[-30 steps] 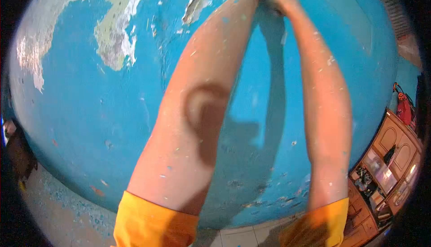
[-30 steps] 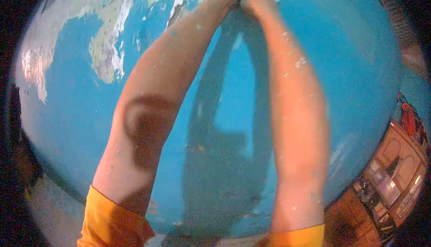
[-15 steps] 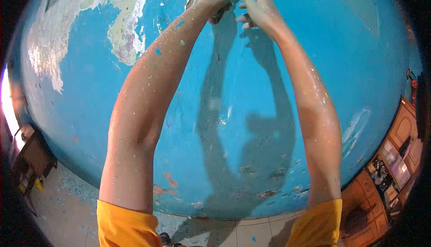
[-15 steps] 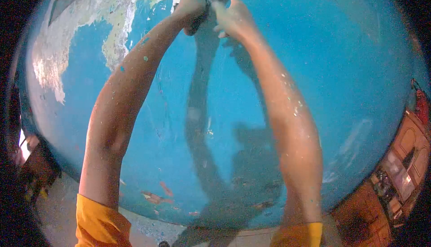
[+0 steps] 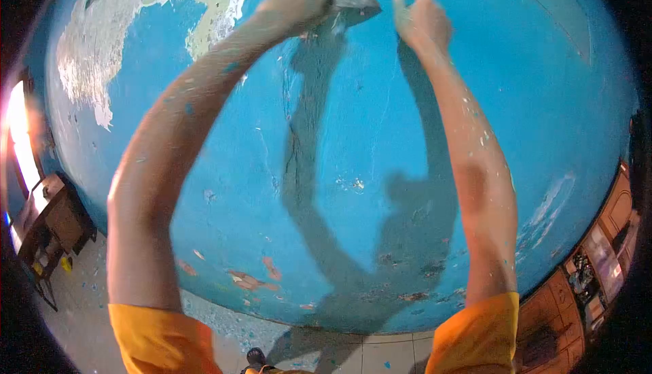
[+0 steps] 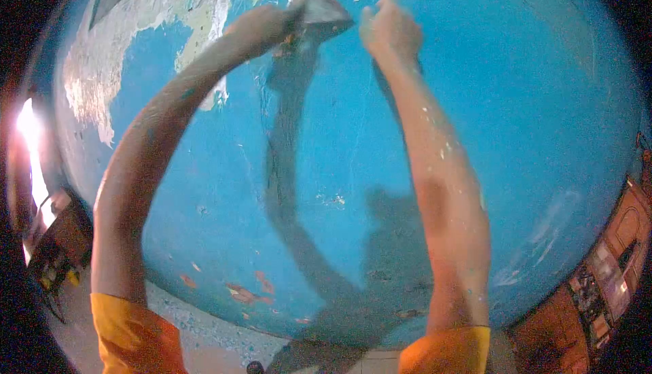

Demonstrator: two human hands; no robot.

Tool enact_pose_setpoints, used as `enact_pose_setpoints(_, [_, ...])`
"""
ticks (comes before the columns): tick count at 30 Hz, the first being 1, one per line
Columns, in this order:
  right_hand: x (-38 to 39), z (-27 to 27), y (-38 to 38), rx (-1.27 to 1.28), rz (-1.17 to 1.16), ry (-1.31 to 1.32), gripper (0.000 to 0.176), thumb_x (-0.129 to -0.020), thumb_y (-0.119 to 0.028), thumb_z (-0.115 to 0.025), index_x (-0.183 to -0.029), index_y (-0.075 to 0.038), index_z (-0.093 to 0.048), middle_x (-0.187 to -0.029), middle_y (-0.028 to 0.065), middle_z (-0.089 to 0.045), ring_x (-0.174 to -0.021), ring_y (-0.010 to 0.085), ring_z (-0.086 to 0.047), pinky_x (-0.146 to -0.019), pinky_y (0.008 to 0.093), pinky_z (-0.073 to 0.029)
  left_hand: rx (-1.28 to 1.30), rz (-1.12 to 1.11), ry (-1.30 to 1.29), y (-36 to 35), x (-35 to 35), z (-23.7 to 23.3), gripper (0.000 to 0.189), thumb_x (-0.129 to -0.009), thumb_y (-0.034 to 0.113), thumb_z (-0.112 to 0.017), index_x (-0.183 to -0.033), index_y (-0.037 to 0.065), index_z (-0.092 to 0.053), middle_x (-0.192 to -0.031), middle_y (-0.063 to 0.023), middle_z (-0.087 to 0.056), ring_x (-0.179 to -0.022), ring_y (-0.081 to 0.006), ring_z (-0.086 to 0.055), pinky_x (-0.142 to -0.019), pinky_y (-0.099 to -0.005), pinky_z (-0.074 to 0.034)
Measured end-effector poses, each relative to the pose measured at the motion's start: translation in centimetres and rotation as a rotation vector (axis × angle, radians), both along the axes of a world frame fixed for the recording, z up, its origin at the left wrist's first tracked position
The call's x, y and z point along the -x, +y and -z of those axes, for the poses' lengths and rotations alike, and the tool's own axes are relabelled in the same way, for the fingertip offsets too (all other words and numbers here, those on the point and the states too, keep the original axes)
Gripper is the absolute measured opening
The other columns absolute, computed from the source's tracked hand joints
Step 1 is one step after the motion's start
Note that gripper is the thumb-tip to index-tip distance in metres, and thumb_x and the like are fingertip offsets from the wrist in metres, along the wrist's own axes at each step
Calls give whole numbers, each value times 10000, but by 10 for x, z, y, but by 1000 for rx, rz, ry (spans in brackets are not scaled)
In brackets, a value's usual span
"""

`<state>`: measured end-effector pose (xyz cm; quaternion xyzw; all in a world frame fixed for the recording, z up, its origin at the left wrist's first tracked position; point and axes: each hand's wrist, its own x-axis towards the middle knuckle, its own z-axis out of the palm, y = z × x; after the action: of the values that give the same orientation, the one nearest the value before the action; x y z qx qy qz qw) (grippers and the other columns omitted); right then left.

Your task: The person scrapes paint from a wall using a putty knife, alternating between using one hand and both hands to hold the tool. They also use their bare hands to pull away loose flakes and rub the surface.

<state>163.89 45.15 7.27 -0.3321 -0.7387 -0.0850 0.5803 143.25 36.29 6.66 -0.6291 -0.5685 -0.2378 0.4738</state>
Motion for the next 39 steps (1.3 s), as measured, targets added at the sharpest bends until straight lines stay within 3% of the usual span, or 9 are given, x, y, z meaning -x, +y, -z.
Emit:
enact_pose_setpoints(1, [-10, 1, 2, -394, 405, 32, 546, -873, -399, -591, -1289, -64, -474, -1158, 257, -592, -1068, 350, -599, -799, 517, -499, -2, 2, 5, -3, 15, -2, 390, -943, 348, -522, -1249, 148, -386, -899, -235, -665, -804, -427, -663, -646, -538, -521])
enact_pose_setpoints(3, [-40, -6, 29, -484, 467, 80, 629, -903, -491, -518, -1360, -72, -410, -1310, 321, -471, -1289, 418, -399, -983, 636, -309, -19, -8, 113, -1, 37, -8, 384, -937, 336, -528, -1255, 176, -384, -810, -216, -665, -752, -419, -670, -611, -526, -526])
enact_pose_setpoints(8, [-58, 1, 97, -379, 594, 274, 674, -937, -526, -420, -1437, -85, -318, -1439, 358, -266, -1380, 484, -189, -1049, 680, -144, -1, 41, 8, 43, 3, -51, 452, -956, 357, -493, -1355, 223, -328, -779, -199, -669, -709, -383, -679, -594, -520, -527])
enact_pose_setpoints(9, [-56, 8, 108, -506, 623, 324, 672, -945, -526, -401, -1446, -88, -306, -1457, 360, -223, -1386, 495, -162, -1055, 688, -124, 62, -39, -43, 13, -19, -45, 337, -934, 292, -478, -1216, 107, -484, -899, -215, -668, -830, -380, -668, -692, -503, -527])
enact_pose_setpoints(10, [-53, 9, 110, -503, 618, 323, 672, -945, -526, -401, -1446, -88, -306, -1457, 360, -223, -1386, 495, -162, -1055, 688, -124, 116, -115, -93, -3, -31, -43, 337, -912, 227, -464, -1077, -10, -639, -1019, -230, -667, -950, -378, -657, -790, -485, -526])
enact_pose_setpoints(12, [-51, 11, 115, -559, 637, 359, 677, -945, -521, -403, -1455, -91, -292, -1472, 358, -188, -1394, 497, -142, -1061, 691, -94, -9, -109, 281, 10, 40, -27, 449, -961, 375, -475, -1361, 238, -324, -768, -195, -668, -711, -371, -683, -585, -504, -539])
enact_pose_setpoints(21, [-41, 14, 110, -577, 624, 387, 692, -949, -514, -398, -1464, -75, -254, -1459, 385, -183, -1392, 514, -128, -1071, 682, -76, -11, -124, 103, -3, 56, 3, 464, -974, 418, -452, -1387, 258, -311, -844, -210, -665, -774, -405, -674, -615, -525, -540])
enact_pose_setpoints(34, [-26, 36, 108, -588, 694, 346, 660, -952, -504, -414, -1455, -92, -301, -1467, 349, -225, -1402, 467, -176, -1083, 654, -115, -20, 67, -220, 7, 42, 32, 503, -916, 415, -536, -1327, 154, -412, -1036, -233, -645, -1018, -405, -627, -817, -534, -516])
enact_pose_setpoints(39, [-22, 29, 105, -638, 698, 367, 657, -954, -505, -405, -1458, -96, -300, -1463, 352, -231, -1402, 471, -169, -1083, 655, -118, -191, 232, -418, 50, 24, -66, 367, -920, 250, -468, -1126, -30, -586, -1072, -266, -633, -1005, -398, -630, -814, -496, -517])
